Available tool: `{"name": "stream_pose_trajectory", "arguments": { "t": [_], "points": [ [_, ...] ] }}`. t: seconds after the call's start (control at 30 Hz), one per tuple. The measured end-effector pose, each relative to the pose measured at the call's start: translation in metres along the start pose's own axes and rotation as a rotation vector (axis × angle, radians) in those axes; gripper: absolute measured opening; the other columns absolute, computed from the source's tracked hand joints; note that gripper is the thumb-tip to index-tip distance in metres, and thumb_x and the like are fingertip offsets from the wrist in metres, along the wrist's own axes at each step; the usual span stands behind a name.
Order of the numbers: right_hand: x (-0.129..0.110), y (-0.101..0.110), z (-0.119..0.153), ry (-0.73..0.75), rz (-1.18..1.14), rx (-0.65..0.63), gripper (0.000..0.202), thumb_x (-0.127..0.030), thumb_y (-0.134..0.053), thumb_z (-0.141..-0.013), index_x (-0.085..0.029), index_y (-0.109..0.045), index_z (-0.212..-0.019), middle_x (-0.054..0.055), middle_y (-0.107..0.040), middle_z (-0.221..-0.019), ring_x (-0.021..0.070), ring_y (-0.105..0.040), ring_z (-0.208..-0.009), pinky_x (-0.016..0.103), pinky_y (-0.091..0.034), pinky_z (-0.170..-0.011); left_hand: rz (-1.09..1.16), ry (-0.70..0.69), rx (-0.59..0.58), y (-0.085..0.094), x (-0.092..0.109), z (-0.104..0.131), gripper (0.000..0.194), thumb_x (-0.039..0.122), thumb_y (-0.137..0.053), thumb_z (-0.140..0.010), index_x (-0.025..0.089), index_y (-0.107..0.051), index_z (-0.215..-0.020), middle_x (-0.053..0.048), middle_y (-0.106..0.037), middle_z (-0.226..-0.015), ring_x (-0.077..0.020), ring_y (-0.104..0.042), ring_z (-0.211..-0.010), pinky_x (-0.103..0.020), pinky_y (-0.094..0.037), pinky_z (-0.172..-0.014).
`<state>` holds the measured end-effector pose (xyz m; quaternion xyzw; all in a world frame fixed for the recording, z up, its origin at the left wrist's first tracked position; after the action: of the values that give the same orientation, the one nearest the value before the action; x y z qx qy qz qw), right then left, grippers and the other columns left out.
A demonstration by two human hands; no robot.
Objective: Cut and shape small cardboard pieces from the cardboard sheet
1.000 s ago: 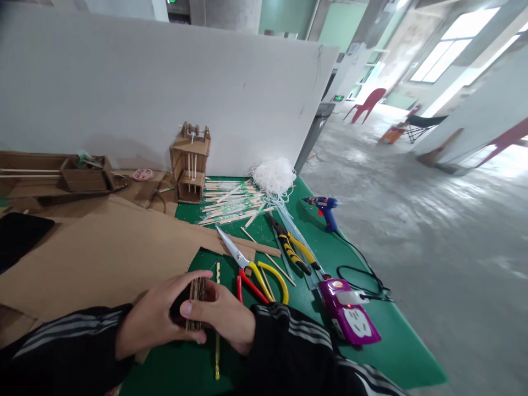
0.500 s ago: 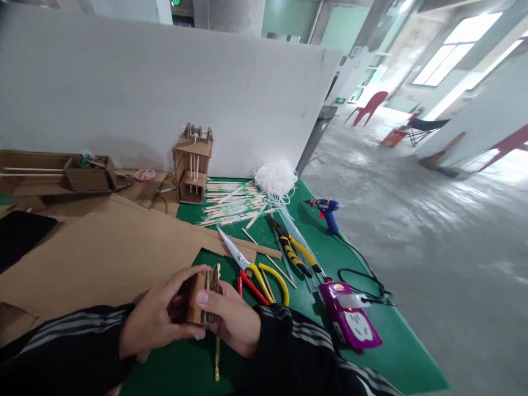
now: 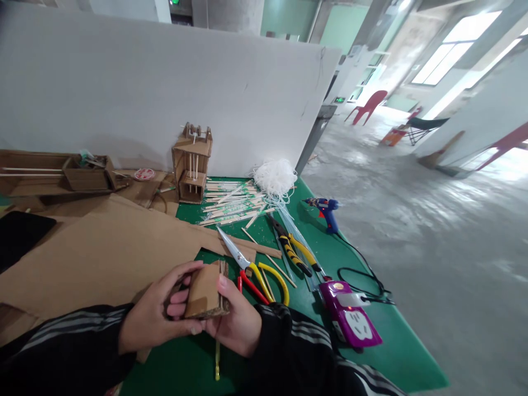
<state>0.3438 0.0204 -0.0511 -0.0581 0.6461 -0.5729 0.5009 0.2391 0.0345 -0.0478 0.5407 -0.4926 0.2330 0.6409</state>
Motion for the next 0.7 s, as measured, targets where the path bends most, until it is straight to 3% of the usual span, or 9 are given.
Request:
{"name": "stream_pose_trajectory", "arguments": {
  "t": [0.13,0.37,0.53,0.6,0.7],
  "points": [
    [0.000,0.000,0.000,-0.020,0.000,0.051,0.062,-0.074,-0.058,-0.073,-0.019,-0.064,-0.103,0.012,-0.072,-0.101,0.0306,-0.066,-0.103,0.042,-0.048,-0.087,0.063,-0.009,-0.002,0.000,-0.002,0.000,0.082,0.030,-0.083,-0.066,0.032,-0.041,-0.137,-0.004,-0.058,-0.132,-0.0255,-0.056,-0.119,-0.040,-0.048,-0.101],
    [-0.002,-0.004,0.001,0.041,-0.021,-0.048,0.056,-0.068,-0.054,-0.081,-0.020,-0.067,-0.104,0.010,-0.073,-0.100,0.0289,-0.066,-0.102,0.043,-0.047,-0.091,0.051,-0.034,-0.010,0.001,0.003,0.000,0.079,0.035,-0.081,-0.067,0.028,-0.042,-0.135,-0.006,-0.059,-0.127,-0.0261,-0.059,-0.114,-0.039,-0.050,-0.098],
    [-0.006,0.010,0.001,0.104,0.139,0.150,0.044,-0.054,-0.069,-0.081,-0.017,-0.064,-0.105,0.010,-0.070,-0.104,0.0255,-0.068,-0.094,0.043,-0.048,-0.091,-0.090,-0.146,0.025,0.003,0.012,0.001,0.091,0.042,-0.081,-0.067,0.027,-0.035,-0.143,-0.012,-0.041,-0.150,-0.0329,-0.041,-0.137,-0.049,-0.038,-0.112],
    [-0.011,0.015,0.001,0.154,0.288,0.214,0.045,-0.046,-0.077,-0.077,-0.017,-0.061,-0.107,0.008,-0.069,-0.103,0.0235,-0.066,-0.093,0.040,-0.049,-0.089,-0.165,-0.163,0.024,0.002,0.012,0.001,0.096,0.048,-0.081,-0.066,0.028,-0.032,-0.146,-0.012,-0.040,-0.152,-0.0338,-0.038,-0.139,-0.051,-0.035,-0.114],
    [-0.013,0.014,-0.001,0.219,0.446,0.209,0.054,-0.035,-0.085,-0.070,-0.019,-0.057,-0.113,0.006,-0.067,-0.105,0.0226,-0.063,-0.099,0.038,-0.047,-0.093,-0.260,-0.221,-0.002,-0.002,0.013,0.002,0.100,0.052,-0.081,-0.066,0.030,-0.029,-0.148,-0.011,-0.044,-0.150,-0.0331,-0.041,-0.138,-0.052,-0.035,-0.114]
  ]
}}
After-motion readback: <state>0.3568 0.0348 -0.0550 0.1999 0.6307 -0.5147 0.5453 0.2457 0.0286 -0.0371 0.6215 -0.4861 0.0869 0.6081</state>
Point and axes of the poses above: each hand's wrist, its own z-axis away from the middle knuckle, its own y-axis out of the back of the hand, x = y × z, the point moved 7 cm from there along -z, towards the middle knuckle
